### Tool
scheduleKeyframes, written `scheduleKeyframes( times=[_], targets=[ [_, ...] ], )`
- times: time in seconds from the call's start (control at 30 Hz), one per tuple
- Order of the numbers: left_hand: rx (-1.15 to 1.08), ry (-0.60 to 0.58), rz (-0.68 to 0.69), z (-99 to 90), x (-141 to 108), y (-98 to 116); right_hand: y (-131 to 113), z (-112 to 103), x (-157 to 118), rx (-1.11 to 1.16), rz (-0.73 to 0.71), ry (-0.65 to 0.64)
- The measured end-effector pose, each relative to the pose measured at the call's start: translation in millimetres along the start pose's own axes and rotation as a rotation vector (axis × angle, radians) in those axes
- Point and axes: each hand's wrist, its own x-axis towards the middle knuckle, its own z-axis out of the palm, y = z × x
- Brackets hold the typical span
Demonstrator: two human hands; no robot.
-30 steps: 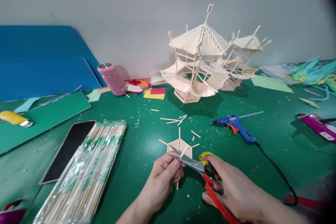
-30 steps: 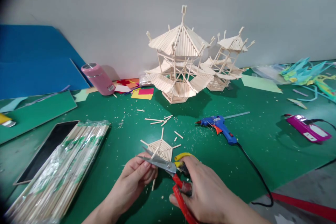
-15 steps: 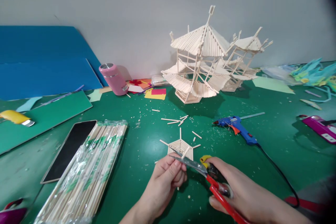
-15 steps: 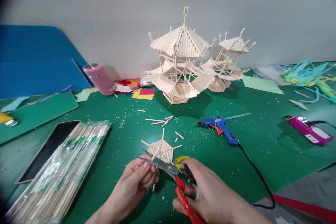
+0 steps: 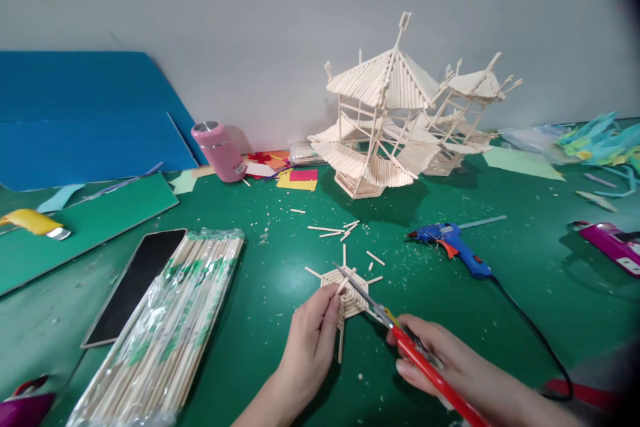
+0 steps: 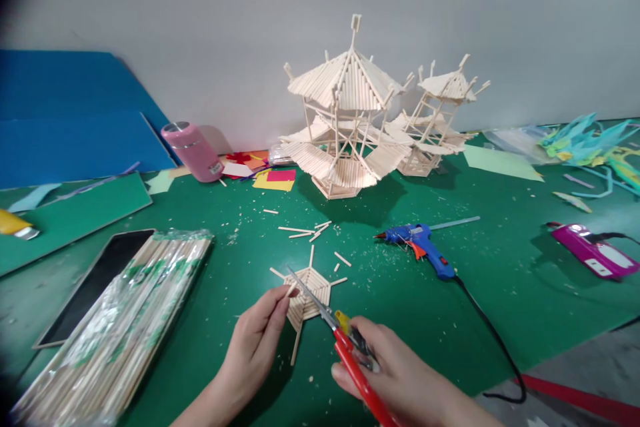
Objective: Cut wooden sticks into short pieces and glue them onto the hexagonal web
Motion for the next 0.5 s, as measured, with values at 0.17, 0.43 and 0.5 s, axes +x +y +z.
scheduleKeyframes(
  times=[0.17,0.43,0.5],
  targets=[
    [0.429,0.132,0.307,-0.1,-1.4,-3.3,18.5,14.5,1.1,0.494,0.157,-0.235],
    [0.552,0.166,0.434,-0.4,-0.1,-2.0,42.0,28.9,0.8,0.854,0.125,-0.332],
    [0.548,0.155,0.436,-0.1,-0.9,-2.2,44.3,31.6,0.5,0.88,0.113,-0.314]
  ],
)
